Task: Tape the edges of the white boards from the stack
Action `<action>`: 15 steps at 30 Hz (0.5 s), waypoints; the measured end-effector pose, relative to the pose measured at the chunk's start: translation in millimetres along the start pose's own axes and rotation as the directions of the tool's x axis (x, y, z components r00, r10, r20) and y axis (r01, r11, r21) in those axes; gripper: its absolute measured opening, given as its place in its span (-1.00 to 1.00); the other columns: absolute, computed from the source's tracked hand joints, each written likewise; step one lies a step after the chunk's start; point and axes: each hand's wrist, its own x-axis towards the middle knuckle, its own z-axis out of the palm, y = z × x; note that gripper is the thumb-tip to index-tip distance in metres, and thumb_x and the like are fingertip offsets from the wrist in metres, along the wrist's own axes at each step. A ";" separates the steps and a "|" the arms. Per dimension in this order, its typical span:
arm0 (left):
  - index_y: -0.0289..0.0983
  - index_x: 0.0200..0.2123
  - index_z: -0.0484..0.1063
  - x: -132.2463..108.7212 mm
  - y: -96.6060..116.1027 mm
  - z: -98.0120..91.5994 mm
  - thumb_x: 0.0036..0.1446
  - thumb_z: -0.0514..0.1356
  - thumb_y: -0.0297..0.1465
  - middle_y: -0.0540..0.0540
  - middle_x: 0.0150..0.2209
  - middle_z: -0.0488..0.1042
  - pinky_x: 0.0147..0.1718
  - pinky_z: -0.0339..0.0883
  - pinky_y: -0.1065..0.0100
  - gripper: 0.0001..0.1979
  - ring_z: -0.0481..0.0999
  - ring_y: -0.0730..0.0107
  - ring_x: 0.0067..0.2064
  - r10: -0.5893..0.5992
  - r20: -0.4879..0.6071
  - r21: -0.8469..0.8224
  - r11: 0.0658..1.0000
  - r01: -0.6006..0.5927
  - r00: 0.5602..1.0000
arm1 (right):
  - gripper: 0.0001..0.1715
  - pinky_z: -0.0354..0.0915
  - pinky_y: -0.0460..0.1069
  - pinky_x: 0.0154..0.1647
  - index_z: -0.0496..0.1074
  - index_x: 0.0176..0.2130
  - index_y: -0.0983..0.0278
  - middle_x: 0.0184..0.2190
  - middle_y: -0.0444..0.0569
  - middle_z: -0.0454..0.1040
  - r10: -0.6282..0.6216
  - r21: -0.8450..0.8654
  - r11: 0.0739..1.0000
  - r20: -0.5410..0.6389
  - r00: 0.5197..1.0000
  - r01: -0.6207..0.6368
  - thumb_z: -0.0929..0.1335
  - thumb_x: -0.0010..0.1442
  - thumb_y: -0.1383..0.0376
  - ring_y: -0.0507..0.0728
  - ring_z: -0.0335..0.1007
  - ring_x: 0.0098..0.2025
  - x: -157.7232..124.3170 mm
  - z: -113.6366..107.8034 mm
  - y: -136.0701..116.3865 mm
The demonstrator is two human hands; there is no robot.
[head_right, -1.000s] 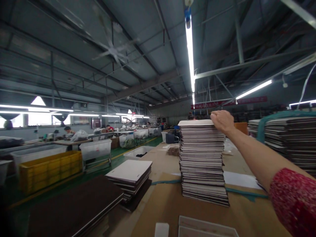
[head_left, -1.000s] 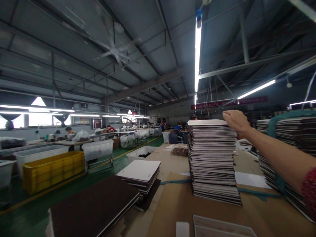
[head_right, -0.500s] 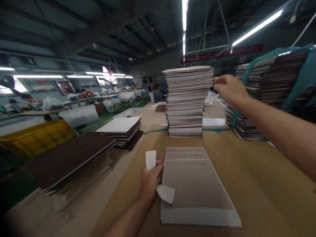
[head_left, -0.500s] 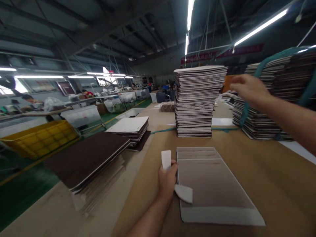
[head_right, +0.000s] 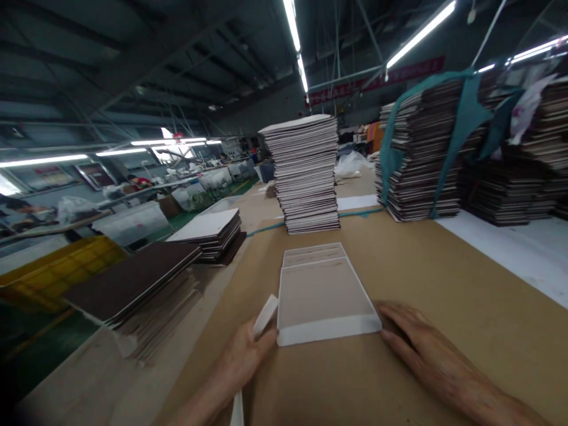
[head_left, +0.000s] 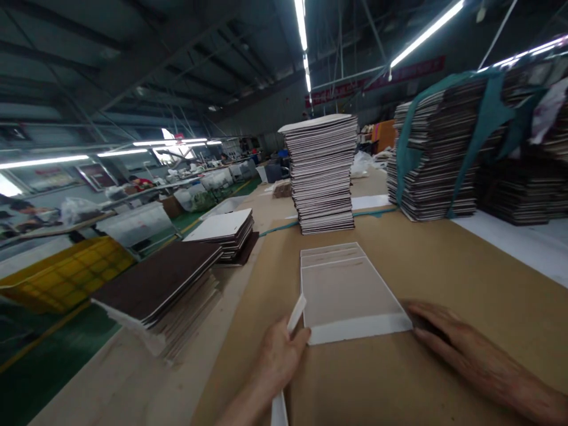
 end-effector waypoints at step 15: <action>-0.30 -0.17 0.54 -45.7 -10.2 25.6 0.04 0.19 -0.31 -0.08 -0.41 0.58 -0.23 0.37 0.34 -0.70 0.55 0.17 -0.23 -0.093 -0.097 -0.160 0.984 0.077 0.991 | -0.43 0.28 0.22 0.23 0.43 0.12 -0.08 0.15 -0.13 0.43 0.036 0.260 0.965 -0.031 0.999 -0.026 0.21 0.23 -0.14 0.28 0.35 0.18 -6.0 -2.2 -18.5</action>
